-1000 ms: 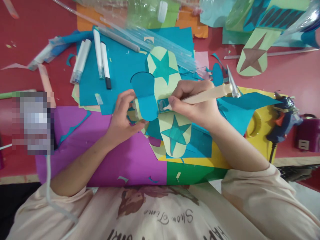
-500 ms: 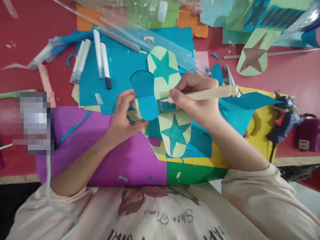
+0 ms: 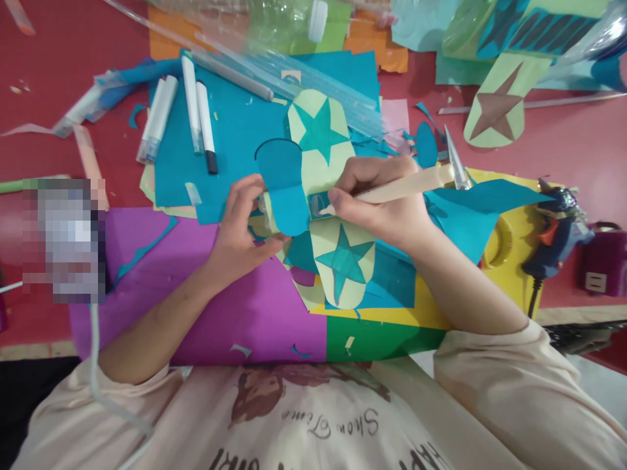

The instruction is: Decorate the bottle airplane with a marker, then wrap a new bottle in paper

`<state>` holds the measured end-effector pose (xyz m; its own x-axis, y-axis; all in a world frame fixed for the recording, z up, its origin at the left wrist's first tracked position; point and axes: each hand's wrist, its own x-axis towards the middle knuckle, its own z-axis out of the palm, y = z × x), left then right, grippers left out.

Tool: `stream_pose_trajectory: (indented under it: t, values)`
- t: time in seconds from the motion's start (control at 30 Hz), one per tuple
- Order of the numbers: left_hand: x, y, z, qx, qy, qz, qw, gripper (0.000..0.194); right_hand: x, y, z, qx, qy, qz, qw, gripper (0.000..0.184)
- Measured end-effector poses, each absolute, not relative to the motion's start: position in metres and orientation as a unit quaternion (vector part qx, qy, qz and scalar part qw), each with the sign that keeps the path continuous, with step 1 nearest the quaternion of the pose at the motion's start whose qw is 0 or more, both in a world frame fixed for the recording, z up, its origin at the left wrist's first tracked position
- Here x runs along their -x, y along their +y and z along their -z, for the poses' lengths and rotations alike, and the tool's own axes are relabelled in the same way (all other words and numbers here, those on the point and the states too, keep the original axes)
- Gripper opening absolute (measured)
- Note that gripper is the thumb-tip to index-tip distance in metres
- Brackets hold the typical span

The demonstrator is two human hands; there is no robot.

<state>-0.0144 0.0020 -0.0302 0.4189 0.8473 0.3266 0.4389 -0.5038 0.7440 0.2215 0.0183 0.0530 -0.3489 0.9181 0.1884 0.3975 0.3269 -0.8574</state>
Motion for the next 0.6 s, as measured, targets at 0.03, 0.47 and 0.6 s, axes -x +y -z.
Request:
stream_pose_trajectory:
  t: [0.03, 0.47, 0.6]
  values:
    - [0.0143, 0.0019, 0.0299, -0.792, 0.407, -0.352, 0.287, 0.060, -0.2214, 0.0183, -0.0536, 0.447, -0.734, -0.369, 0.353, 0.027]
    - [0.0130, 0.0019, 0.0264, -0.785, 0.411, -0.355, 0.298, 0.064, -0.2202, 0.0184, -0.0509, 0.445, -0.691, -0.389, 0.416, 0.037]
    - [0.0131, 0.0011, 0.0254, -0.786, 0.416, -0.347, 0.298, 0.063, -0.2193, 0.0185, -0.0480, 0.474, -0.697, -0.366, 0.395, 0.043]
